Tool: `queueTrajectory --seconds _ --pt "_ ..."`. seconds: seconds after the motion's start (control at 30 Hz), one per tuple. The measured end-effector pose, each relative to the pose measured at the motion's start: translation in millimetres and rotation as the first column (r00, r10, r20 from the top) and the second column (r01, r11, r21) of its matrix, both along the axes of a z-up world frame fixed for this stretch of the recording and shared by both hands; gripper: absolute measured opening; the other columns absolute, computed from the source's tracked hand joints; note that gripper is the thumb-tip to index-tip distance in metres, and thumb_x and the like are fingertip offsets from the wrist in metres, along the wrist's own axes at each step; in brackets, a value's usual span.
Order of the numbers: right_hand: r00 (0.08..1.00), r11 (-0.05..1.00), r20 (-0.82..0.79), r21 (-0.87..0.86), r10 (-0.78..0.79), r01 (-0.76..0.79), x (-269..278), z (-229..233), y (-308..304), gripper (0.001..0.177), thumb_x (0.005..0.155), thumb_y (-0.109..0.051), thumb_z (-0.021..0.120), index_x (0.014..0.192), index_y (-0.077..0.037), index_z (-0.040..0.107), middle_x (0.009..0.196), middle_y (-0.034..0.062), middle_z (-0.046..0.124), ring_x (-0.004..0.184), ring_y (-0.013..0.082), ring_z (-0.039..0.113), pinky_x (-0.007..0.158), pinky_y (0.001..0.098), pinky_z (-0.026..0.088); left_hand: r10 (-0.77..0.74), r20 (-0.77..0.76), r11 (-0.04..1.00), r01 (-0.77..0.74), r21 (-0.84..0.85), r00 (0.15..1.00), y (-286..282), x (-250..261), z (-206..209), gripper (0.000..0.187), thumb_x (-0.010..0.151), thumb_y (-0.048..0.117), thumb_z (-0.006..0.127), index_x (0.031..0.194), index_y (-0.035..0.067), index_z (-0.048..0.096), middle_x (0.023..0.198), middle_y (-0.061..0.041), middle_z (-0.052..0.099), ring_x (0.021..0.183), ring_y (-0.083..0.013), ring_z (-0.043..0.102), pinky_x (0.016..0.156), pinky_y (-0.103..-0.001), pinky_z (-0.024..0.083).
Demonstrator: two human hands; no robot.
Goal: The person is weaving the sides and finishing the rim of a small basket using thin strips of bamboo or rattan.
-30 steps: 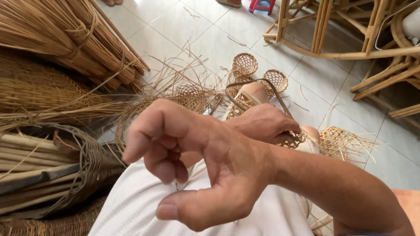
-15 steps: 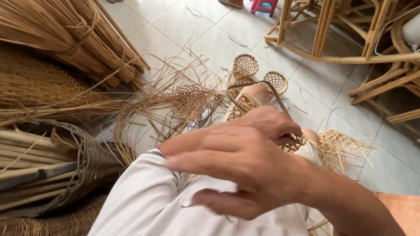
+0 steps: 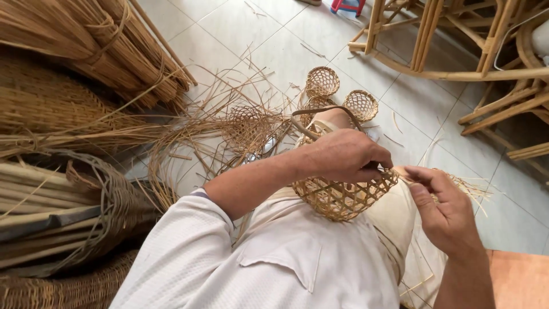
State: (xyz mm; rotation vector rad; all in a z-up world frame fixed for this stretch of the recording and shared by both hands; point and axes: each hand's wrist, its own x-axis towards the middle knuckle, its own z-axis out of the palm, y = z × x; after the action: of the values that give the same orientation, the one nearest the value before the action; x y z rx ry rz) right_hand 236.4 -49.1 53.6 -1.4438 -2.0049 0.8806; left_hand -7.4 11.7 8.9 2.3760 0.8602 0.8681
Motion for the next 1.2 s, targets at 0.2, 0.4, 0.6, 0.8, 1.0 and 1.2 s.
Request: queueTrajectory --seconds 0.2,0.4,0.6,0.8,1.0,1.2 --pt "0.99 0.982 -0.136 -0.178 0.036 -0.061 16 -23 17 0.035 0.102 -0.006 0.053 0.133 0.003 0.066 0.111 0.0131 0.073 0.102 0.0201 0.066 0.091 0.0315 0.053 0.012 0.016 0.991 -0.014 0.137 1.0 1 2 8 0.014 0.084 0.019 0.075 0.098 0.014 0.076 0.076 -0.002 0.078 0.067 -0.0216 0.075 0.062 -0.038 0.057" --pt "0.98 0.978 -0.06 -0.084 0.187 -0.192 19 -20 25 0.03 0.1 -0.007 0.056 0.124 0.005 0.068 0.11 0.0104 0.074 0.095 0.0189 0.067 0.087 0.0284 0.053 -0.014 0.061 0.999 0.011 0.053 0.998 -7 -8 3 0.013 0.088 0.023 0.076 0.098 0.015 0.075 0.072 0.001 0.074 0.059 -0.0207 0.068 0.058 -0.037 0.052" --pt "0.923 0.938 -0.229 -0.091 0.308 -0.335 21 -5 38 0.042 0.112 -0.022 0.043 0.135 0.008 0.06 0.119 0.0208 0.069 0.108 0.0263 0.068 0.101 0.0346 0.056 -0.073 0.036 0.996 0.071 0.06 0.997 -5 -10 2 0.019 0.089 0.008 0.082 0.107 0.008 0.078 0.081 -0.003 0.078 0.055 -0.0118 0.066 0.054 -0.028 0.056" --pt "0.963 0.938 -0.125 -0.228 0.237 -0.261 20 -9 57 0.021 0.097 0.002 0.067 0.115 -0.004 0.076 0.087 -0.0005 0.068 0.062 0.0046 0.045 0.054 0.0188 0.036 -0.127 0.061 0.991 0.124 0.039 0.99 -3 -9 9 0.021 0.093 0.007 0.083 0.113 0.004 0.078 0.09 -0.007 0.081 0.064 -0.0127 0.073 0.054 -0.025 0.058" --pt "0.927 0.957 -0.287 -0.088 0.242 -0.277 12 -36 52 0.017 0.096 0.008 0.073 0.109 -0.002 0.074 0.103 0.0042 0.069 0.079 0.0072 0.055 0.068 0.0185 0.043 -0.138 0.121 0.99 0.133 0.055 0.983 -5 -13 10 0.028 0.088 0.0 0.084 0.116 -0.002 0.079 0.086 -0.01 0.079 0.063 -0.0158 0.071 0.055 -0.029 0.054" --pt "0.87 0.906 -0.458 -0.267 0.182 -0.33 20 -44 58 0.006 0.105 0.004 0.066 0.11 -0.001 0.064 0.104 0.0063 0.072 0.084 0.0063 0.063 0.074 0.0151 0.051 -0.098 0.022 0.993 0.097 0.07 0.995 -4 -10 4 0.047 0.089 0.008 0.089 0.132 0.007 0.069 0.089 -0.004 0.079 0.073 -0.0162 0.074 0.06 -0.03 0.057"
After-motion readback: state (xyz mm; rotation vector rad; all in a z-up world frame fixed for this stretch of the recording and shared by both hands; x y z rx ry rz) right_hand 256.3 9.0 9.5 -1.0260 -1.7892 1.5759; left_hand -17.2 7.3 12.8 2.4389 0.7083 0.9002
